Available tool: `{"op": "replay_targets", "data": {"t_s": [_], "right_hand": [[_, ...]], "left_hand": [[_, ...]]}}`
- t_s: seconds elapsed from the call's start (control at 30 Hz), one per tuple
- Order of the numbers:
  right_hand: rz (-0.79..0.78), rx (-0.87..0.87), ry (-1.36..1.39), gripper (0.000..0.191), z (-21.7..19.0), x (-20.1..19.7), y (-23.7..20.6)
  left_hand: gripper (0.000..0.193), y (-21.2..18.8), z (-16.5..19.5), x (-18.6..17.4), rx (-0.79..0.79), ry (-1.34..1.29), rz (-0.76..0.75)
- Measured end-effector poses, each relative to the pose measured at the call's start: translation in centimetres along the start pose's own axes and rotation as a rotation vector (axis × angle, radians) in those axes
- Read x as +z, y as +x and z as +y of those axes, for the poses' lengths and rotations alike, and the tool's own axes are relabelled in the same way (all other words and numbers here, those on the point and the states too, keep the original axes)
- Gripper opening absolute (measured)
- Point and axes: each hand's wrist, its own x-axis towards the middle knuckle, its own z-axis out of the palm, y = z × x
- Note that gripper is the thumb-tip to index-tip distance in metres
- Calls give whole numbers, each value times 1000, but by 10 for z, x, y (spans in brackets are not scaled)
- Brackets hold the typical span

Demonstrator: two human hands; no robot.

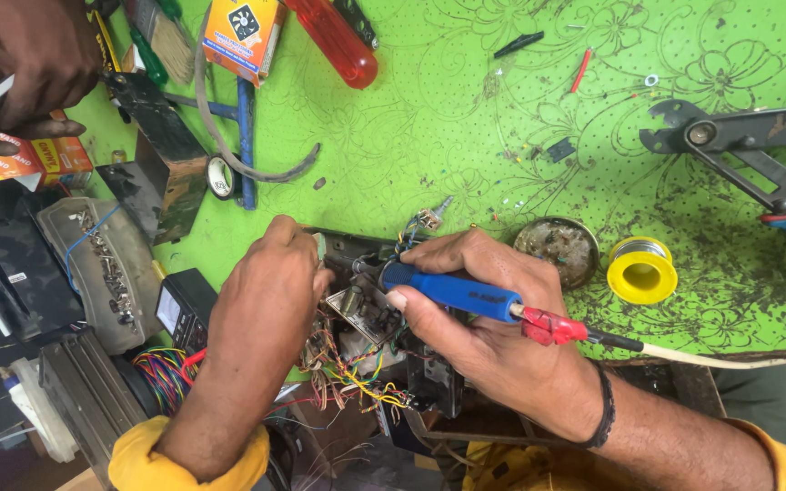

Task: The person strips and twists wire ends, then uses a soldering iron to attach wires to a circuit board. They repeatedly heat and apply solder to connections while holding the board steady, then inspect the joints.

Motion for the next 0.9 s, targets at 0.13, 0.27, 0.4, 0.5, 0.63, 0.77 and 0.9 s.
{"op": "replay_targets", "data": {"t_s": [0.13, 0.27, 0.4, 0.5, 0.63, 0.77, 0.9], "right_hand": [[-4, 19, 15, 22, 1, 0, 1], [0, 17, 19, 22, 2, 0, 2], [3, 39, 30, 23, 3, 1, 3], [-1, 39, 18, 23, 3, 0, 3], [-8, 43, 3, 23, 3, -1, 3], [-6, 63, 11, 22, 3, -2, 4], [3, 67, 25, 23, 4, -2, 4]], "left_hand": [[24, 2, 0, 3, -21, 9, 0], [19, 0, 1, 8, -13, 51, 31], [14, 0, 2, 10, -10, 91, 36], [14, 0, 3, 11, -10, 92, 38], [15, 1, 4, 11, -18, 84, 24], [17, 1, 4, 11, -21, 72, 16], [14, 2, 3, 12, 0, 74, 41]]}}
